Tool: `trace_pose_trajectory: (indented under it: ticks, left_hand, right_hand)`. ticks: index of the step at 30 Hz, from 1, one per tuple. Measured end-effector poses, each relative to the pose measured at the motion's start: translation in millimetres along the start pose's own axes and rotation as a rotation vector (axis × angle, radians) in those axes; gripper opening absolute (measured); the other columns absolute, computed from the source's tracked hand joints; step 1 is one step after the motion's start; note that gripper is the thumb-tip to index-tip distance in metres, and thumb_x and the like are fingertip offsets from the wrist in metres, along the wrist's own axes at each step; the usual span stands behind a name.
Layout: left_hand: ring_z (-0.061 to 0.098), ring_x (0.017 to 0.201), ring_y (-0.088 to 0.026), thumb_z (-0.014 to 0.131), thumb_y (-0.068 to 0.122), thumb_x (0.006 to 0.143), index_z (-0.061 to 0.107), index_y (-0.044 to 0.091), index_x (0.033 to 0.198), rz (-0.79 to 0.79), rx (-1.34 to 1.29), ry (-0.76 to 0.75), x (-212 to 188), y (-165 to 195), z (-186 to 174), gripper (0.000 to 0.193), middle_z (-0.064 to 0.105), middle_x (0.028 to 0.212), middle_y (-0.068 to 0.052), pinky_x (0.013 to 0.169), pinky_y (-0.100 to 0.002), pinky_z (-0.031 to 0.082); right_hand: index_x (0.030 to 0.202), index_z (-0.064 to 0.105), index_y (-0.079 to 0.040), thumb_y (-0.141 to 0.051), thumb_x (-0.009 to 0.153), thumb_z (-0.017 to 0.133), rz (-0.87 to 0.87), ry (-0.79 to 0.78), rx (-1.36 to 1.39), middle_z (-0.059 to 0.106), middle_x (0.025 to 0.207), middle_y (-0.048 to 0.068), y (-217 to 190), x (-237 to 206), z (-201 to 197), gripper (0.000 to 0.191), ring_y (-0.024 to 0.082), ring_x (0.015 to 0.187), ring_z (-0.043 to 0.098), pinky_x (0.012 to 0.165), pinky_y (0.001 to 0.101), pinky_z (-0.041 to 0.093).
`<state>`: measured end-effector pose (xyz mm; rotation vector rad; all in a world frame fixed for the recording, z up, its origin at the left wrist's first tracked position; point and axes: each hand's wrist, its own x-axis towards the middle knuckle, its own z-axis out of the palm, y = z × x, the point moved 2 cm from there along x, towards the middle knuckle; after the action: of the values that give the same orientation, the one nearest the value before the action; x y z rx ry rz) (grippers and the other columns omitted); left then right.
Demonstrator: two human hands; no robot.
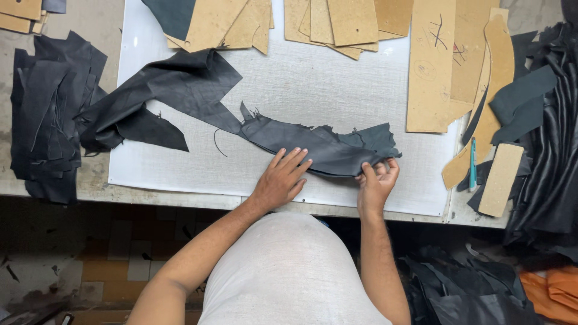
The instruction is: The person uses a utility knife to cut black leather pieces on a worktable, following cardboard templates. They repeatedly place templates on the leather, trace and cut shapes, then remove and discard the cut pieces. The process continues with multiple template placements and cuts throughout the clip.
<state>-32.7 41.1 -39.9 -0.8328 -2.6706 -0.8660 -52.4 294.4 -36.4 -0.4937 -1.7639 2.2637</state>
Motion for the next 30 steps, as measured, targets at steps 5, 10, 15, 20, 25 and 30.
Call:
trace_pose_trajectory:
  ticks: [5,10,15,20,25,30]
  left_hand:
    - [0.052,0.137,-0.029,0.075,0.020,0.091,0.069,0.005,0.111,-0.054,0.010,0.111,1.1,-10.1,3.2,0.026,0.061,0.135,-0.016,0.117,-0.049,0.039]
    - [0.058,0.097,-0.021,0.081,0.015,0.091,0.078,0.008,0.099,-0.038,-0.095,0.167,4.6,-23.2,-15.9,0.011,0.066,0.096,-0.003,0.086,-0.040,0.047]
    - [0.060,0.101,-0.026,0.086,0.035,0.084,0.070,0.008,0.096,0.145,-0.121,0.468,-17.1,-6.6,-91.7,0.033,0.065,0.101,-0.007,0.088,-0.041,0.049]
    - [0.074,0.098,-0.026,0.082,0.035,0.077,0.074,0.010,0.109,-0.276,-0.475,0.146,-39.1,-18.5,-165.6,0.042,0.075,0.103,-0.007,0.088,-0.038,0.058]
    - [0.078,0.093,-0.021,0.082,0.018,0.086,0.076,0.013,0.111,-0.368,-0.401,0.290,-72.0,-82.8,-238.8,0.027,0.079,0.103,-0.005,0.085,-0.035,0.060]
    - [0.074,0.095,-0.026,0.082,0.014,0.081,0.076,0.010,0.109,-0.457,0.212,0.536,-147.1,-191.6,-371.2,0.029,0.077,0.099,-0.007,0.087,-0.039,0.057]
  right_hand:
    - [0.150,0.024,-0.009,0.004,0.090,0.061,0.021,-0.460,0.159,0.053,0.136,0.019,-32.0,-13.9,70.0,0.072,0.024,0.112,0.065,0.080,0.0315,0.063]
    - [0.145,0.049,-0.011,-0.001,0.085,0.072,-0.426,-0.708,-0.516,0.054,0.147,0.019,-56.7,-29.7,110.9,0.065,0.032,0.132,0.056,0.102,0.0457,0.051]
    - [0.109,0.076,-0.016,0.001,0.076,0.075,-0.616,-0.827,-1.075,0.077,0.105,0.001,-68.2,-54.5,141.8,0.037,0.021,0.105,0.069,0.122,0.0556,0.027]
    - [0.111,0.074,-0.009,-0.003,0.073,0.081,-0.612,-0.992,-0.775,0.077,0.103,0.006,-82.9,-81.7,189.3,0.039,0.019,0.090,0.073,0.078,0.0316,0.056]
    - [0.118,0.071,-0.003,-0.004,0.087,0.077,-0.610,-0.754,-0.703,0.074,0.112,0.012,-60.3,-62.7,219.9,0.032,0.018,0.098,0.071,0.079,0.0291,0.056]
    - [0.120,0.072,-0.001,-0.006,0.098,0.071,-0.201,-0.642,-0.600,0.076,0.106,0.011,7.9,-55.2,209.2,0.023,0.014,0.098,0.072,0.085,0.0263,0.056]
